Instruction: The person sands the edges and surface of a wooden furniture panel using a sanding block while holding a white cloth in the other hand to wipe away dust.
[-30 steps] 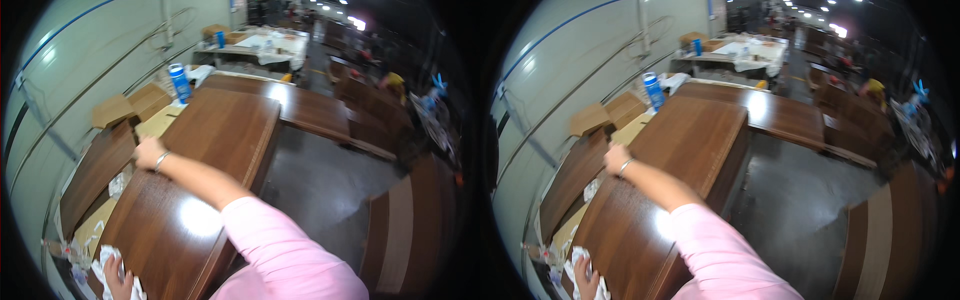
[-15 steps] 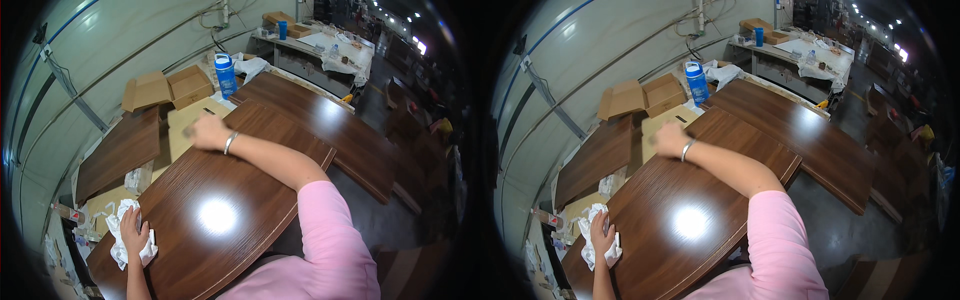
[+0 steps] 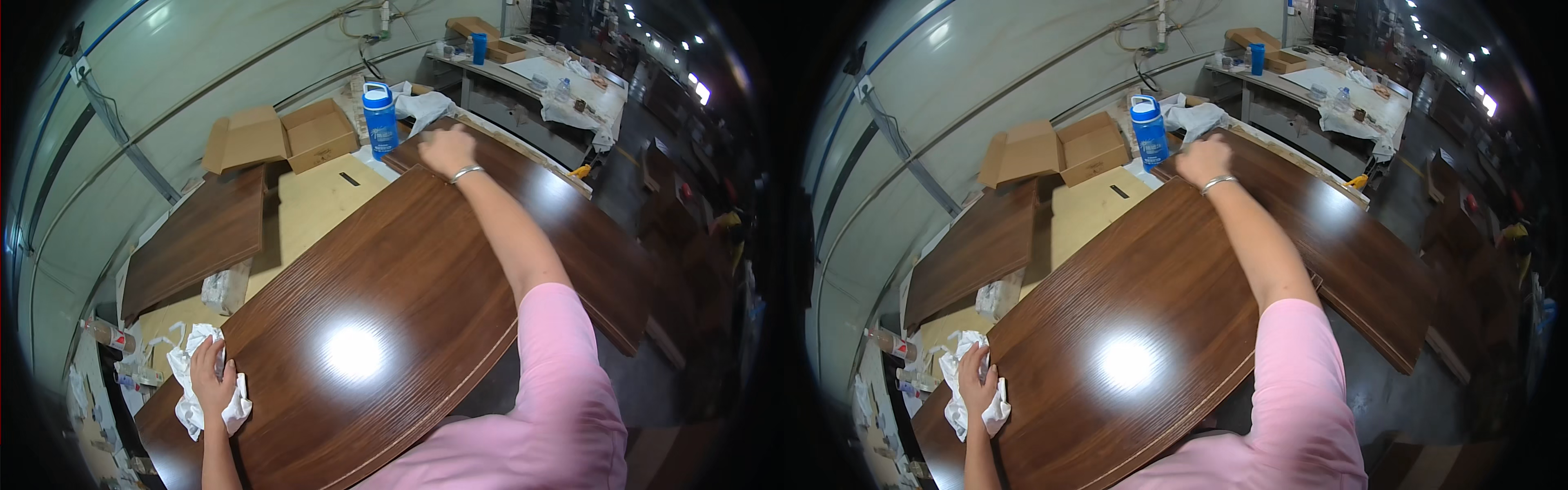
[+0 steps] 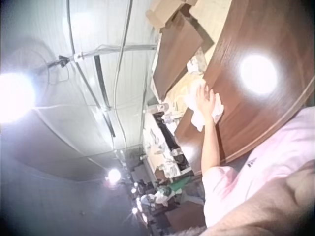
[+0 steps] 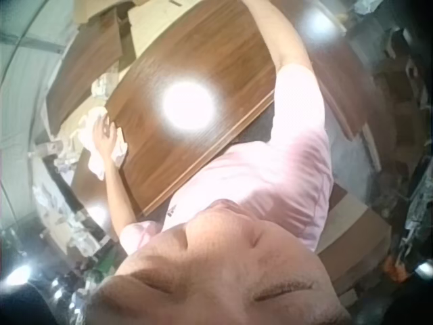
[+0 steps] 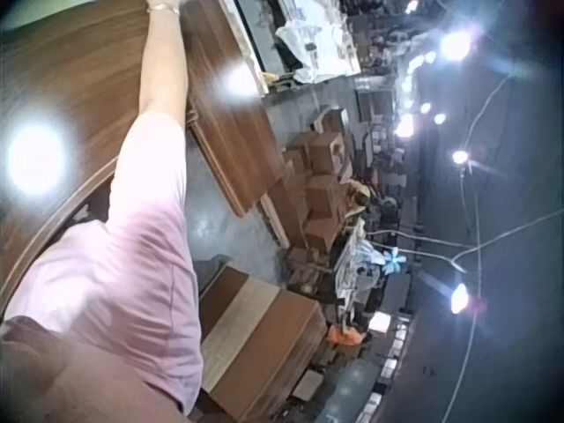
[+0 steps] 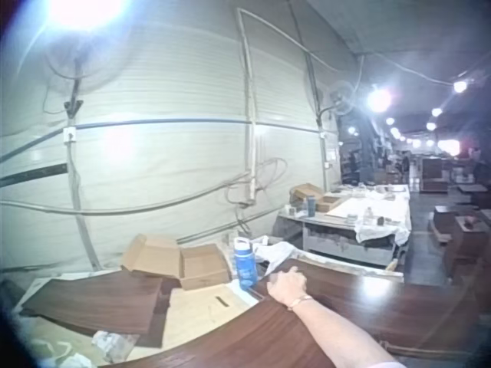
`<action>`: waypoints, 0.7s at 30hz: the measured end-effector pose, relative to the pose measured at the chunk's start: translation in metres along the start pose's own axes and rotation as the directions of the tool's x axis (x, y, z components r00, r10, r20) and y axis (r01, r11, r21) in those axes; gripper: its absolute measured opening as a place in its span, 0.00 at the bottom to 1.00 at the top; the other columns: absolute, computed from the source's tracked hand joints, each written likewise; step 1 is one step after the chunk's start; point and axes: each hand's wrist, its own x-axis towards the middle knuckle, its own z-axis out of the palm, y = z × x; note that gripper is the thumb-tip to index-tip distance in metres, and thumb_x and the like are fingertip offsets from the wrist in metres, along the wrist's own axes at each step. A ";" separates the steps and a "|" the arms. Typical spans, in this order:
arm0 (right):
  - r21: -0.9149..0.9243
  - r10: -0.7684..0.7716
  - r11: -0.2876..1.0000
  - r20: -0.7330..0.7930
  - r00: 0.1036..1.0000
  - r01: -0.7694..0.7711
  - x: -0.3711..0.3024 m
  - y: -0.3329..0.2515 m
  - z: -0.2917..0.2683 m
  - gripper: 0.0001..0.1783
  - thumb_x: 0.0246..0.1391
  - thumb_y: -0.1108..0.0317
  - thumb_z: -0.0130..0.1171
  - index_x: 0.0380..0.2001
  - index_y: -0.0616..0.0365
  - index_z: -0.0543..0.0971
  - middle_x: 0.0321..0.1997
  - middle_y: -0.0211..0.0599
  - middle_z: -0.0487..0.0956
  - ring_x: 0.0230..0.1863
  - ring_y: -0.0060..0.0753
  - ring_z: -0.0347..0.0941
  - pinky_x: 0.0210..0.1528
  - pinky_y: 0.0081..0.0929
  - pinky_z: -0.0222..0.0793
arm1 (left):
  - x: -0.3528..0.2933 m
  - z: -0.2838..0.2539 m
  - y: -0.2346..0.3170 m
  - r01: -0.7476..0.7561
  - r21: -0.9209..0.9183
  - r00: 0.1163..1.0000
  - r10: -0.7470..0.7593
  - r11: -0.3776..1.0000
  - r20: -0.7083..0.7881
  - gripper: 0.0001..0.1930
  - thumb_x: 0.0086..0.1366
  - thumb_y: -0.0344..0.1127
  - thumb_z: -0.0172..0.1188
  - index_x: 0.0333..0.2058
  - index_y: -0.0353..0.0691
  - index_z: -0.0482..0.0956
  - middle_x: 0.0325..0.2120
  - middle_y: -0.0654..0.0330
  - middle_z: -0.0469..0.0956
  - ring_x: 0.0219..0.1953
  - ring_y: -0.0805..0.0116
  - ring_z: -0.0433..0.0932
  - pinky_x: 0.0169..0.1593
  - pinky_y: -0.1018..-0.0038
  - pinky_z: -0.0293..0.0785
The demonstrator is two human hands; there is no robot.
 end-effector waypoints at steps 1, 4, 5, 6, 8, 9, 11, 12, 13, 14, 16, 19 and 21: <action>0.051 -0.026 0.998 0.053 0.998 0.024 -0.008 -0.018 0.000 0.30 0.55 0.42 0.51 0.49 0.54 0.82 0.54 0.57 0.76 0.52 0.52 0.78 0.51 0.47 0.75 | 0.001 0.001 -0.003 0.001 0.000 1.000 -0.001 1.000 -0.005 0.22 0.52 0.29 0.63 0.49 0.40 0.80 0.55 0.51 0.75 0.58 0.49 0.71 0.63 0.58 0.64; 0.016 0.011 1.000 0.080 0.997 -0.013 -0.021 -0.040 0.013 0.30 0.57 0.44 0.50 0.50 0.56 0.82 0.50 0.53 0.79 0.56 0.51 0.74 0.45 0.51 0.77 | 0.002 0.001 -0.009 -0.010 0.011 1.000 0.010 1.000 0.008 0.22 0.53 0.29 0.63 0.50 0.40 0.80 0.55 0.51 0.75 0.58 0.49 0.71 0.63 0.59 0.65; 0.036 0.061 0.997 0.060 0.996 -0.064 -0.024 -0.036 0.014 0.30 0.57 0.45 0.51 0.50 0.58 0.82 0.49 0.49 0.79 0.58 0.50 0.72 0.43 0.52 0.77 | 0.003 0.003 -0.009 -0.018 0.006 1.000 0.018 1.000 0.016 0.22 0.53 0.29 0.63 0.50 0.40 0.80 0.55 0.51 0.75 0.58 0.49 0.71 0.63 0.59 0.65; 0.031 0.068 0.997 0.067 0.995 -0.070 -0.029 -0.031 0.007 0.30 0.57 0.45 0.51 0.50 0.58 0.82 0.49 0.49 0.79 0.58 0.50 0.72 0.43 0.52 0.77 | 0.003 0.003 -0.009 -0.014 0.001 1.000 0.014 1.000 -0.001 0.22 0.53 0.29 0.63 0.50 0.40 0.79 0.55 0.51 0.75 0.58 0.49 0.71 0.62 0.59 0.65; 0.025 0.062 0.997 0.186 0.981 -0.068 -0.045 -0.010 -0.018 0.29 0.57 0.46 0.51 0.48 0.60 0.82 0.50 0.54 0.78 0.55 0.51 0.74 0.44 0.51 0.77 | 0.006 0.003 -0.007 -0.017 -0.024 1.000 0.017 1.000 -0.014 0.21 0.54 0.28 0.63 0.50 0.40 0.79 0.54 0.51 0.76 0.58 0.49 0.71 0.62 0.59 0.65; 0.017 0.076 0.997 0.186 0.980 -0.081 -0.053 0.002 -0.020 0.29 0.57 0.46 0.51 0.48 0.60 0.82 0.50 0.54 0.78 0.55 0.51 0.74 0.44 0.51 0.77 | 0.006 0.004 -0.009 -0.028 -0.032 1.000 0.028 0.999 -0.008 0.21 0.54 0.28 0.63 0.50 0.40 0.79 0.54 0.51 0.76 0.58 0.49 0.71 0.62 0.59 0.65; 0.027 0.097 0.994 0.141 0.985 -0.102 -0.078 0.027 -0.024 0.29 0.58 0.47 0.50 0.47 0.60 0.82 0.50 0.57 0.77 0.54 0.52 0.76 0.44 0.51 0.77 | 0.009 0.007 -0.017 -0.061 -0.031 0.998 0.061 0.998 -0.024 0.21 0.54 0.29 0.63 0.50 0.40 0.79 0.54 0.51 0.76 0.58 0.49 0.71 0.62 0.59 0.65; 0.026 0.132 0.990 0.137 0.982 -0.137 -0.095 0.038 -0.035 0.28 0.58 0.47 0.49 0.47 0.60 0.82 0.51 0.59 0.76 0.53 0.54 0.76 0.46 0.49 0.77 | 0.009 0.008 -0.016 -0.066 -0.026 0.998 0.066 0.997 -0.023 0.21 0.55 0.29 0.63 0.50 0.40 0.79 0.53 0.50 0.76 0.58 0.49 0.71 0.62 0.58 0.65; 0.018 0.150 0.988 0.131 0.980 -0.153 -0.111 0.052 -0.040 0.28 0.58 0.47 0.49 0.47 0.60 0.82 0.51 0.59 0.76 0.53 0.54 0.76 0.46 0.49 0.77 | 0.010 0.009 -0.018 -0.082 -0.038 0.996 0.081 0.996 -0.021 0.21 0.55 0.29 0.63 0.50 0.40 0.79 0.53 0.50 0.76 0.58 0.49 0.71 0.62 0.58 0.65; 0.020 0.154 0.987 0.121 0.981 -0.157 -0.127 0.068 -0.045 0.28 0.58 0.48 0.48 0.47 0.59 0.82 0.51 0.59 0.76 0.54 0.55 0.75 0.47 0.49 0.77 | 0.009 0.011 -0.022 -0.097 -0.024 0.995 0.096 0.995 -0.026 0.20 0.55 0.29 0.63 0.50 0.40 0.79 0.53 0.50 0.76 0.58 0.49 0.71 0.61 0.58 0.65; -0.002 0.184 0.983 0.102 0.977 -0.185 -0.163 0.108 -0.059 0.26 0.59 0.48 0.48 0.47 0.57 0.83 0.50 0.61 0.76 0.53 0.56 0.76 0.50 0.49 0.76 | 0.012 0.015 -0.028 -0.125 -0.023 0.992 0.125 0.992 -0.030 0.20 0.56 0.30 0.63 0.49 0.39 0.79 0.54 0.50 0.76 0.58 0.49 0.71 0.61 0.58 0.65; -0.077 0.245 0.968 0.086 0.966 -0.238 -0.226 0.158 -0.095 0.26 0.59 0.48 0.47 0.47 0.55 0.82 0.51 0.60 0.76 0.49 0.55 0.78 0.50 0.52 0.74 | 0.015 0.021 -0.032 -0.150 -0.032 0.988 0.149 0.988 -0.032 0.20 0.56 0.30 0.63 0.50 0.39 0.79 0.54 0.50 0.76 0.58 0.49 0.71 0.61 0.58 0.65; -0.114 0.300 0.951 0.093 0.950 -0.289 -0.258 0.187 -0.102 0.24 0.58 0.50 0.50 0.48 0.54 0.81 0.52 0.57 0.76 0.45 0.55 0.79 0.49 0.53 0.74 | 0.015 0.021 -0.034 -0.173 -0.030 0.985 0.173 0.984 -0.015 0.21 0.57 0.31 0.63 0.50 0.40 0.79 0.54 0.49 0.76 0.59 0.49 0.71 0.62 0.59 0.65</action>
